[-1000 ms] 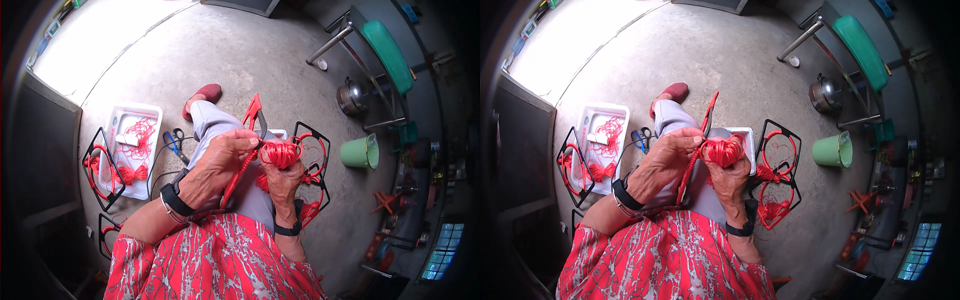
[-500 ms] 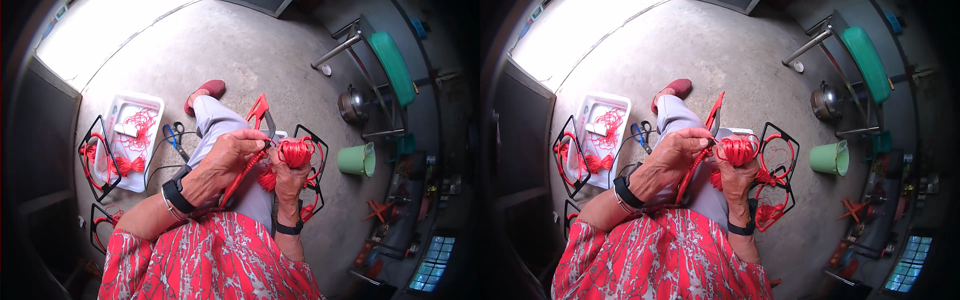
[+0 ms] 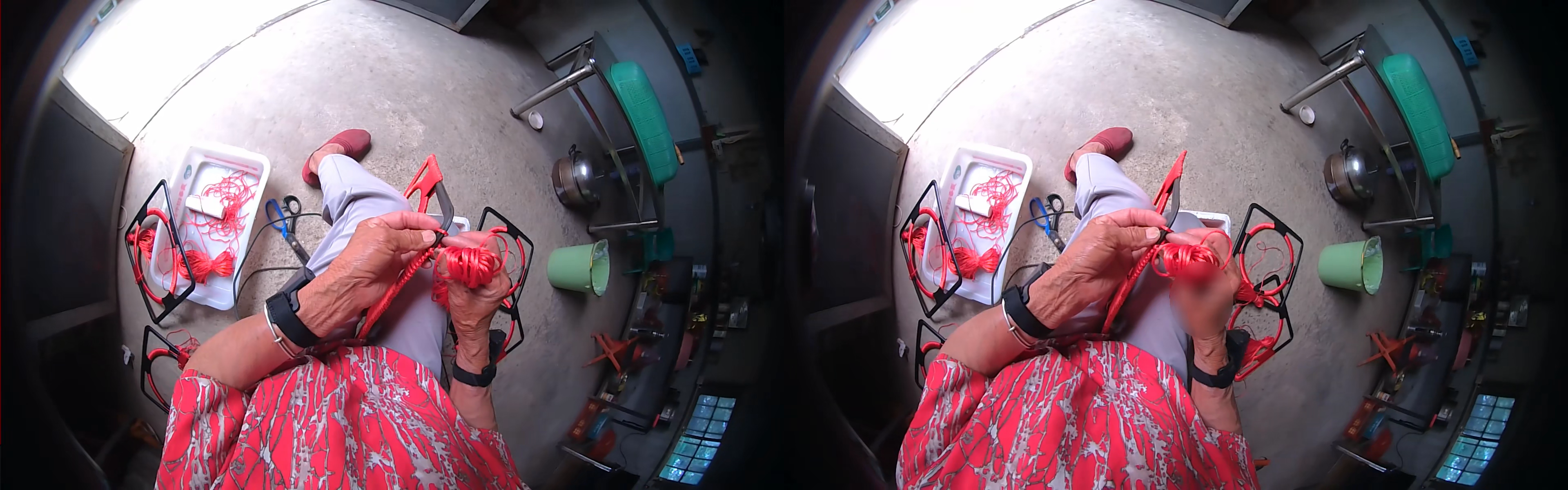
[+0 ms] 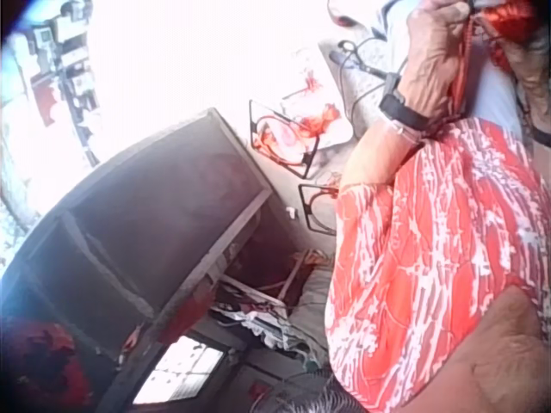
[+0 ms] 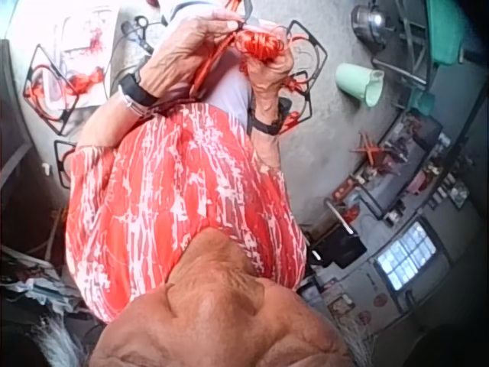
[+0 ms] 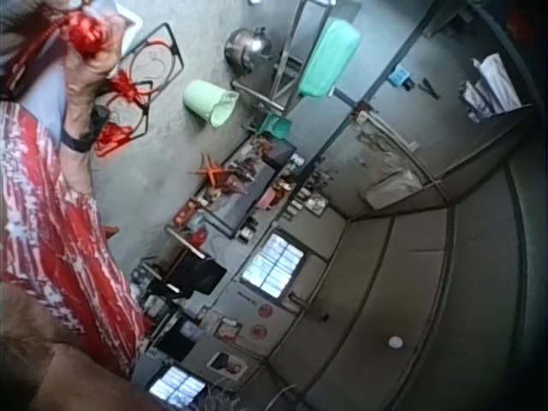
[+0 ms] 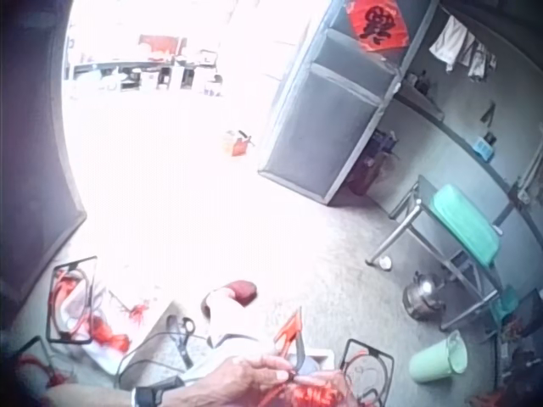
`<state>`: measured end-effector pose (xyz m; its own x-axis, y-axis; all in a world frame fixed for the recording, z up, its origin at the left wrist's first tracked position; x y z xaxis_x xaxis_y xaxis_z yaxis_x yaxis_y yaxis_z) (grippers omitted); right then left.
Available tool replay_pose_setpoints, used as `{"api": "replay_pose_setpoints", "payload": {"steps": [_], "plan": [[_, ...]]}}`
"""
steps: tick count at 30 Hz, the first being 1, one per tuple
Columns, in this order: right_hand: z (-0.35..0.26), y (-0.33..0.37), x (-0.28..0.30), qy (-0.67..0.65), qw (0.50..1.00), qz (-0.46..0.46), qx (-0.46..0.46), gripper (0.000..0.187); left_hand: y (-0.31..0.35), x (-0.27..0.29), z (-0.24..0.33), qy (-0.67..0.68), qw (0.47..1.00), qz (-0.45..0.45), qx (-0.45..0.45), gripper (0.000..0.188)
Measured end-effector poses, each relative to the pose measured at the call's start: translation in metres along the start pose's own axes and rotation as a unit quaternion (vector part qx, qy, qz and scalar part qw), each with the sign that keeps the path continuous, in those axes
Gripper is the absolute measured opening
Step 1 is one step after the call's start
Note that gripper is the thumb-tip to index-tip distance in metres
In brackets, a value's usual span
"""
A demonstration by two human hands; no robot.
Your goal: A person is weaving red string onto a plastic frame to create a furniture component.
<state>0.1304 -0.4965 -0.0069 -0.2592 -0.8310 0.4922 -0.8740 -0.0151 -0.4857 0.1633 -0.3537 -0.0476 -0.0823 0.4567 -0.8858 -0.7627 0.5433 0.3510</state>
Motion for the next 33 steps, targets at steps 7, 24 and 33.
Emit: {"api": "replay_pose_setpoints", "payload": {"steps": [7, 24, 33], "plan": [[-0.004, -0.005, -0.002, 0.042, 0.998, 0.024, 0.042, 0.026, 0.001, -0.005, -0.003, -0.021, 1.000, 0.011, -0.004, 0.017], [-0.008, 0.006, 0.007, -0.240, 0.947, 0.018, -0.212, 0.008, -0.002, 0.006, -0.011, -0.030, 0.992, -0.119, 0.014, 0.026], [-0.021, 0.002, 0.003, -0.292, 0.934, 0.006, -0.207, 0.016, -0.005, 0.005, -0.011, -0.007, 0.986, -0.158, 0.060, 0.033]]}}
Point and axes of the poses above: each hand's wrist, its own y-axis away from the middle knuckle, its own x-axis out of the back of the hand, z = x × y, the point moved 3 cm from there along -y, towards the middle knuckle, and after that the axes turned 1 degree about -x, right-handed, at the moved point
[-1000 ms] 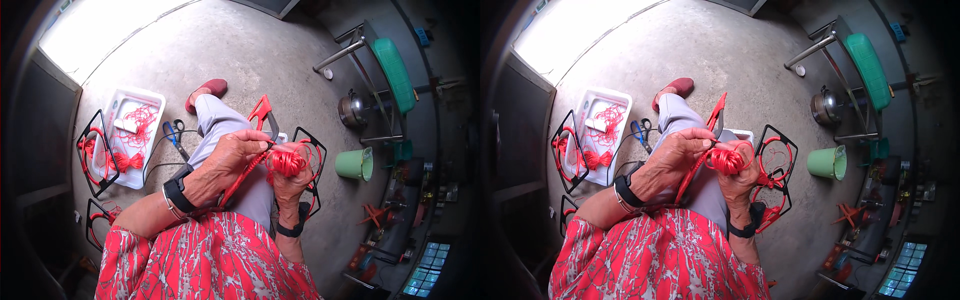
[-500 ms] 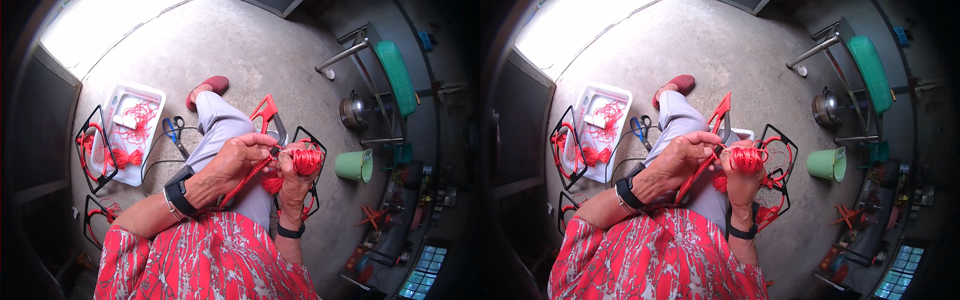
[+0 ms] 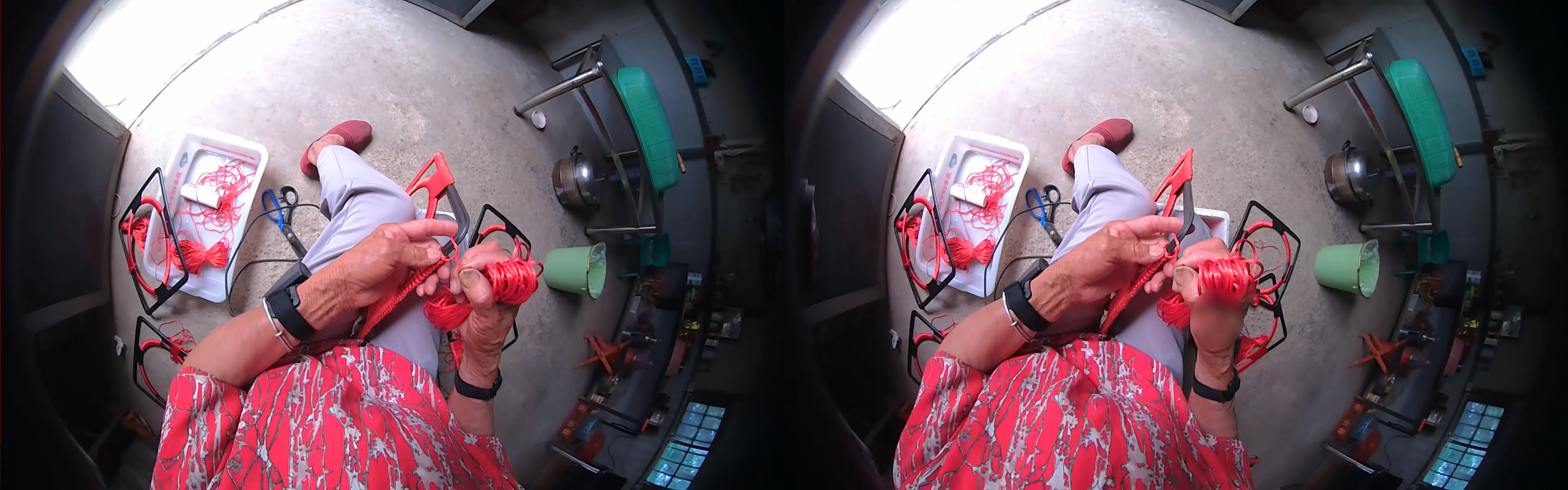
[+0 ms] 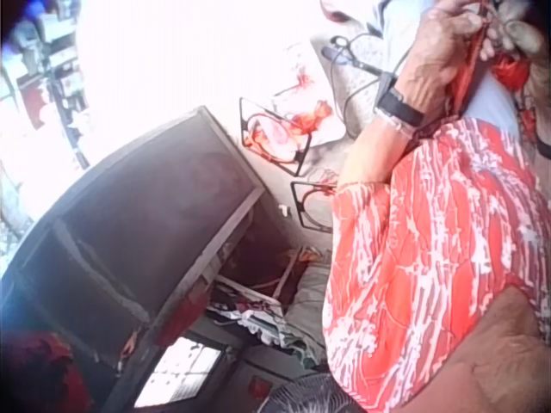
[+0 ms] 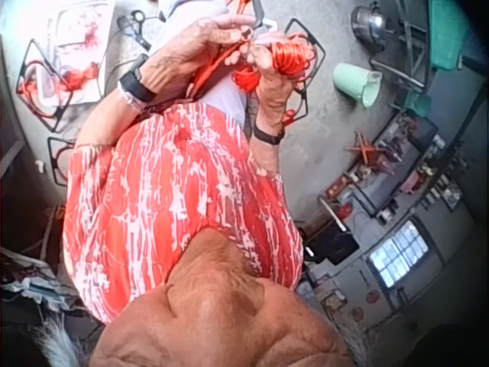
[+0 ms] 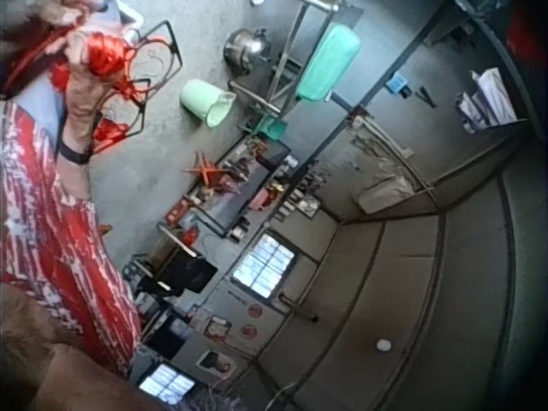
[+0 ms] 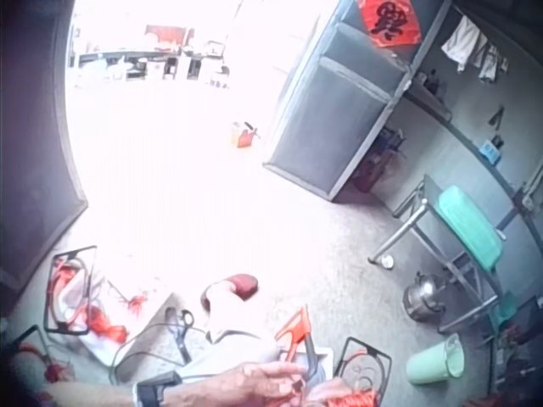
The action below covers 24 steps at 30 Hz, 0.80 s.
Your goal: A person is weaving red string onto a plastic frame to create a furniture component.
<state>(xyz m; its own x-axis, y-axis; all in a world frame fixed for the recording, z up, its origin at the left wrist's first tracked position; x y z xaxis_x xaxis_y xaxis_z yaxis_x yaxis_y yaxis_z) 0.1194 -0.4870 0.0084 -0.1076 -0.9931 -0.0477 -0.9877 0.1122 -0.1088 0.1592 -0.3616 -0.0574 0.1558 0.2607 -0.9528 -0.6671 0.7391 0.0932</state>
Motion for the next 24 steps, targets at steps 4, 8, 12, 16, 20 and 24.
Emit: {"api": "replay_pose_setpoints", "payload": {"steps": [4, 8, 12, 16, 20, 24], "plan": [[-0.007, 0.002, -0.004, 0.033, 0.999, 0.006, -0.005, 0.017, -0.004, 0.006, -0.005, 0.008, 1.000, -0.003, 0.025, 0.035], [-0.008, 0.006, -0.006, 0.036, 0.999, 0.017, -0.012, 0.018, -0.007, 0.008, -0.011, 0.030, 0.999, -0.028, 0.009, 0.033], [-0.005, 0.008, -0.006, 0.025, 0.999, 0.016, -0.016, 0.016, -0.009, 0.007, -0.012, 0.026, 0.999, -0.034, 0.004, 0.028], [-0.002, 0.006, -0.007, -0.041, 0.998, 0.009, -0.055, 0.013, -0.010, 0.006, -0.014, 0.021, 0.999, -0.034, 0.004, 0.026], [-0.005, 0.004, -0.008, 0.023, 0.998, 0.003, -0.057, 0.013, -0.011, 0.008, -0.016, 0.002, 1.000, -0.014, 0.012, 0.023], [-0.001, 0.004, -0.006, -0.004, 0.997, 0.012, -0.082, 0.017, -0.012, 0.009, -0.015, 0.028, 0.998, -0.053, 0.018, 0.025]]}}
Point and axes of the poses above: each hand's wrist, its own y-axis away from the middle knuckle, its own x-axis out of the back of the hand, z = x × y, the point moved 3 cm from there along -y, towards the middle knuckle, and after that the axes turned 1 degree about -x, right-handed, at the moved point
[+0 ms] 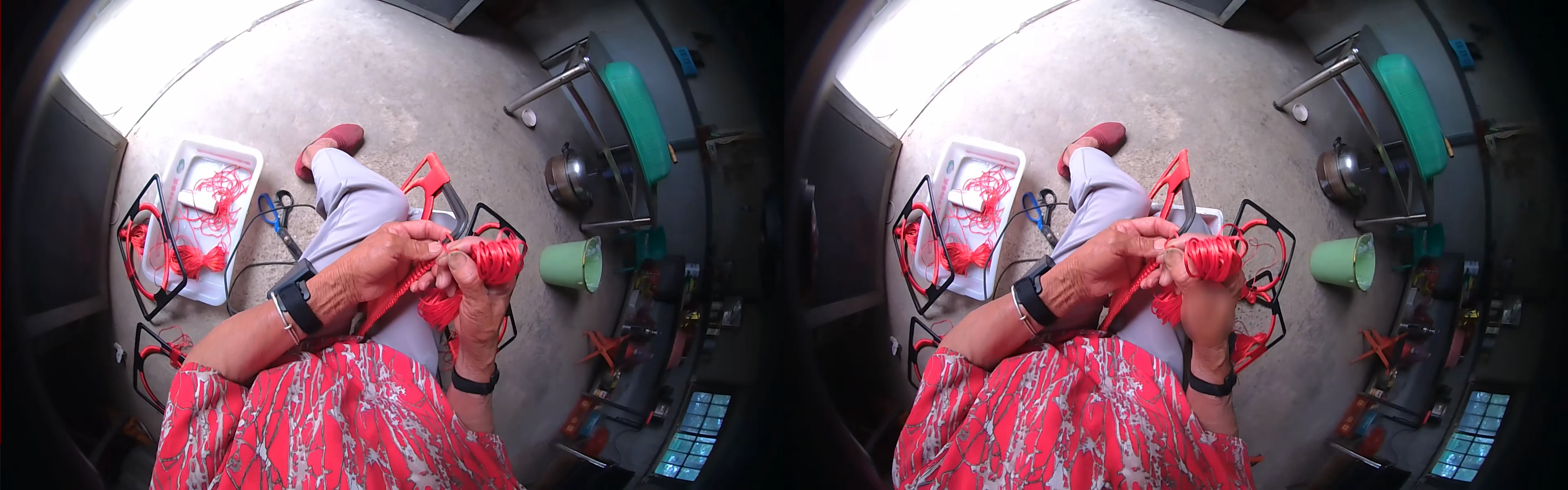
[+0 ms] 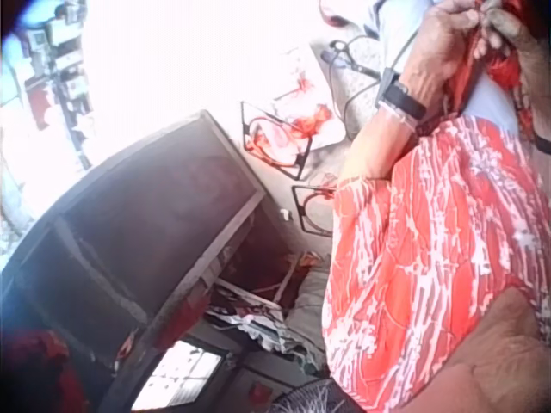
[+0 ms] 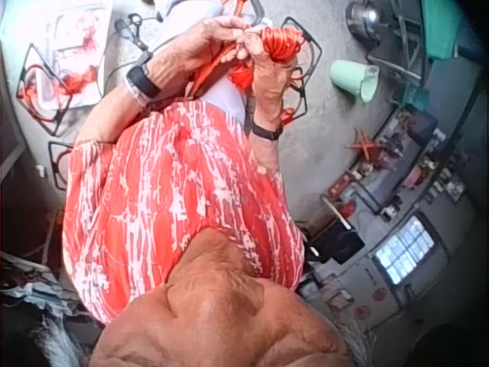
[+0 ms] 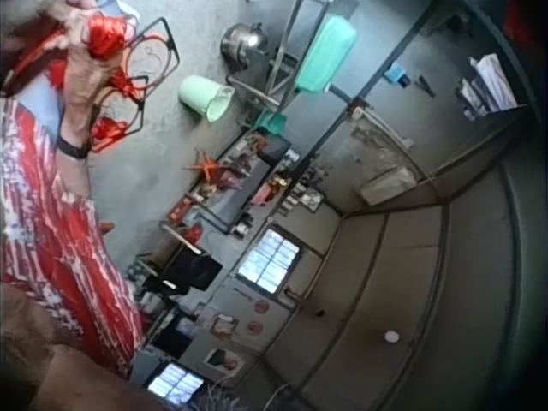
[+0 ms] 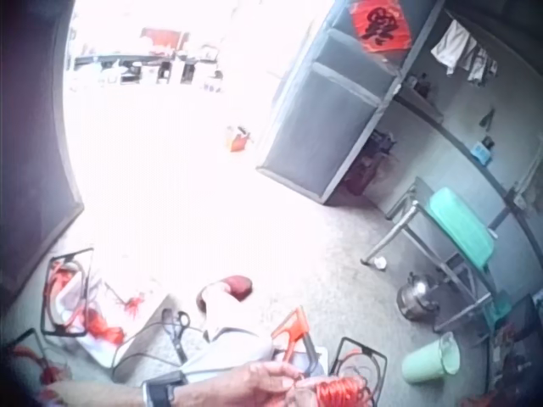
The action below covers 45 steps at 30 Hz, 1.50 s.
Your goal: A person is weaving red string onto a plastic frame to create a furniture component.
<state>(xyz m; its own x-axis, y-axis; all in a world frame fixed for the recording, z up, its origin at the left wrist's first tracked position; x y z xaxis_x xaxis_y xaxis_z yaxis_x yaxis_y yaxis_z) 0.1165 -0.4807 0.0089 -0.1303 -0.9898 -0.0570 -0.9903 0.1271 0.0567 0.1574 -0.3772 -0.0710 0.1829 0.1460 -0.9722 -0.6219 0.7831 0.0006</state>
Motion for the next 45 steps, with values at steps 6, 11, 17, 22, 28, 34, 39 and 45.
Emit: {"api": "replay_pose_setpoints", "payload": {"steps": [6, 11, 17, 22, 28, 34, 39, 45], "plan": [[-0.013, 0.010, 0.021, 0.012, 0.999, 0.042, -0.005, 0.027, 0.004, 0.001, 0.010, -0.084, 0.995, 0.052, -0.015, 0.019], [-0.007, 0.033, 0.061, -0.214, 0.977, -0.014, -0.023, 0.019, 0.010, 0.009, 0.022, -0.072, 0.996, 0.037, -0.025, 0.021], [0.049, 0.049, 0.096, -0.352, 0.924, 0.097, -0.117, 0.018, 0.008, 0.006, 0.021, -0.080, 0.996, 0.030, -0.012, 0.021], [0.017, 0.038, 0.117, -0.374, 0.924, 0.063, -0.044, 0.027, 0.005, 0.008, 0.023, -0.064, 0.998, 0.028, -0.010, 0.020], [-0.066, -0.017, 0.085, -0.362, 0.928, -0.009, 0.086, 0.024, 0.001, 0.014, 0.019, -0.065, 0.998, 0.005, -0.012, 0.021], [-0.052, 0.018, 0.061, -0.335, 0.924, -0.129, 0.134, 0.026, 0.004, 0.014, 0.022, -0.056, 0.998, 0.002, -0.020, 0.021], [0.018, 0.075, 0.094, -0.419, 0.905, -0.039, -0.063, 0.024, 0.003, 0.009, 0.025, -0.038, 0.999, -0.012, -0.025, 0.019], [0.071, 0.095, 0.113, -0.166, 0.942, 0.213, -0.201, 0.020, 0.001, 0.011, 0.021, -0.040, 0.999, -0.014, -0.013, 0.023]]}}
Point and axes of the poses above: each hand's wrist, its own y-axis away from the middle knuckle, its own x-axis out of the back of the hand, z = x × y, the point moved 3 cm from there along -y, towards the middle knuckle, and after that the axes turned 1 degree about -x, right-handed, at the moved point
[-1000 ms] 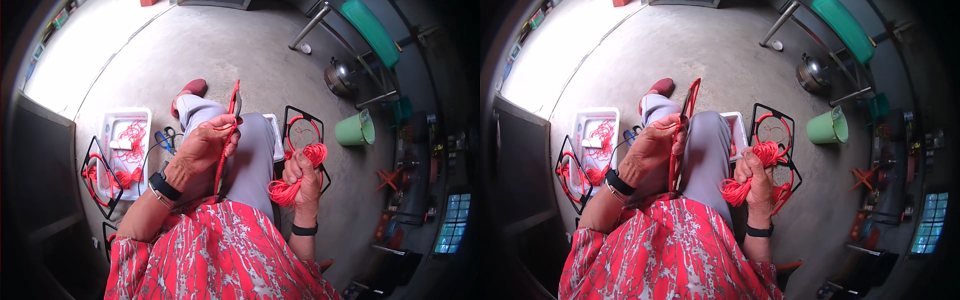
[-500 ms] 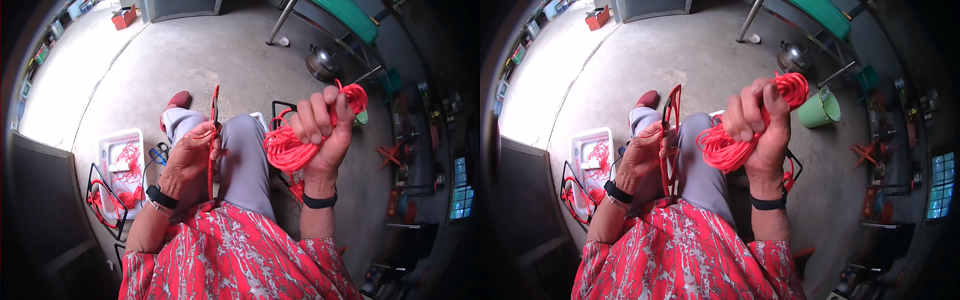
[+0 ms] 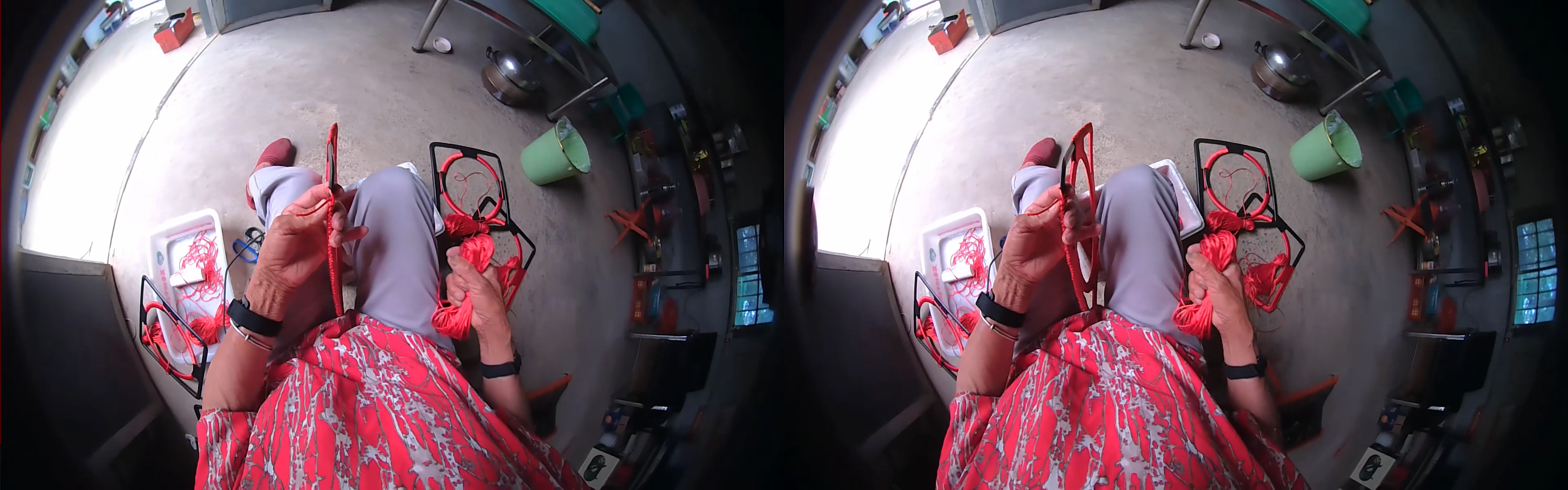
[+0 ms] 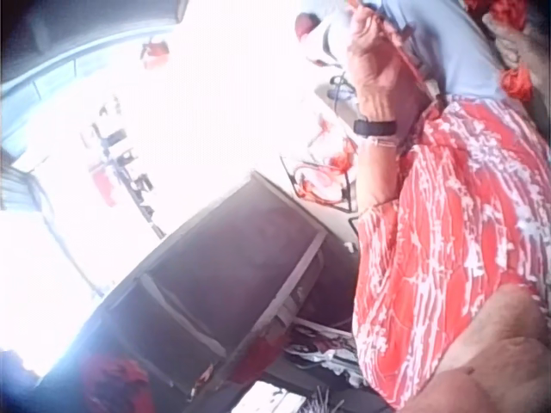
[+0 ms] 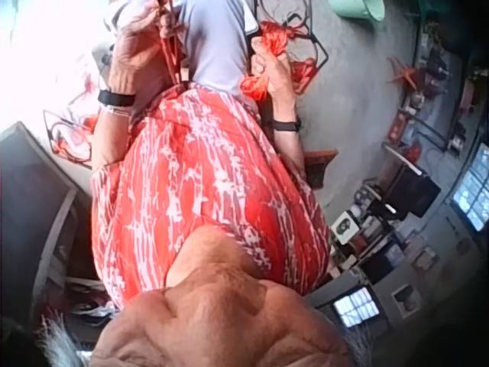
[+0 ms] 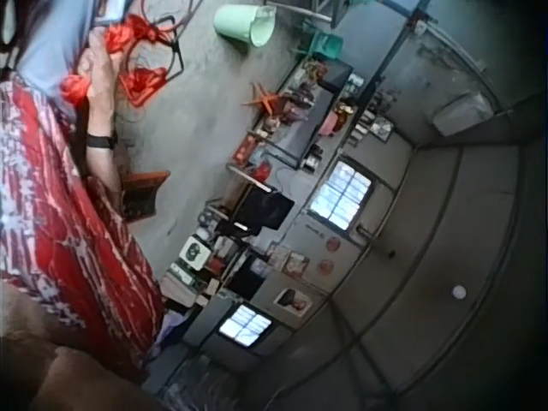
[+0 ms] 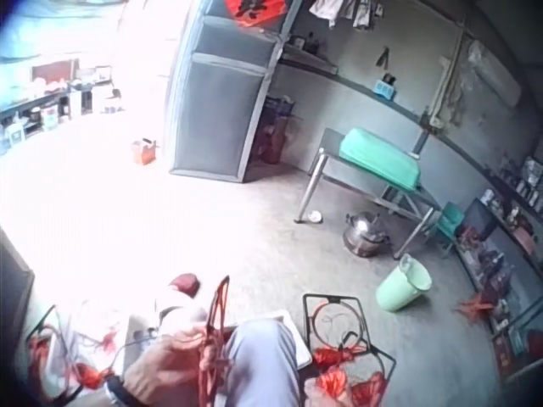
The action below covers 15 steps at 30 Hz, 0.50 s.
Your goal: A person is weaving red string onto a plastic frame to create a furniture component.
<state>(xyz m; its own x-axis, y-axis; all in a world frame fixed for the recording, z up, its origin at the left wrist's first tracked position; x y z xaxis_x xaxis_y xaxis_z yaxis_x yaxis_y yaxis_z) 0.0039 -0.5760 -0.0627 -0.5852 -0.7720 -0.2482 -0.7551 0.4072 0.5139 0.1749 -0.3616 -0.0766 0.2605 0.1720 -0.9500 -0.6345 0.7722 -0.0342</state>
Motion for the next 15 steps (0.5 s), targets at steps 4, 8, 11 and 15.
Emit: {"api": "replay_pose_setpoints", "payload": {"steps": [4, 8, 11, 15], "plan": [[0.031, -0.019, 0.010, -0.047, 0.996, 0.040, -0.065, 0.022, -0.001, -0.001, 0.000, -0.021, 1.000, 0.016, 0.006, 0.025], [0.046, -0.018, 0.026, -0.089, 0.994, 0.044, -0.050, 0.021, 0.001, 0.001, 0.002, -0.002, 1.000, 0.024, -0.003, 0.022], [0.052, -0.014, 0.034, -0.077, 0.995, 0.051, -0.042, 0.018, 0.001, 0.002, 0.004, -0.022, 0.999, 0.023, 0.001, 0.021], [0.051, 0.002, 0.046, 0.086, 0.993, 0.069, -0.030, 0.020, -0.001, -0.002, 0.004, -0.031, 0.999, 0.035, 0.005, 0.020]]}}
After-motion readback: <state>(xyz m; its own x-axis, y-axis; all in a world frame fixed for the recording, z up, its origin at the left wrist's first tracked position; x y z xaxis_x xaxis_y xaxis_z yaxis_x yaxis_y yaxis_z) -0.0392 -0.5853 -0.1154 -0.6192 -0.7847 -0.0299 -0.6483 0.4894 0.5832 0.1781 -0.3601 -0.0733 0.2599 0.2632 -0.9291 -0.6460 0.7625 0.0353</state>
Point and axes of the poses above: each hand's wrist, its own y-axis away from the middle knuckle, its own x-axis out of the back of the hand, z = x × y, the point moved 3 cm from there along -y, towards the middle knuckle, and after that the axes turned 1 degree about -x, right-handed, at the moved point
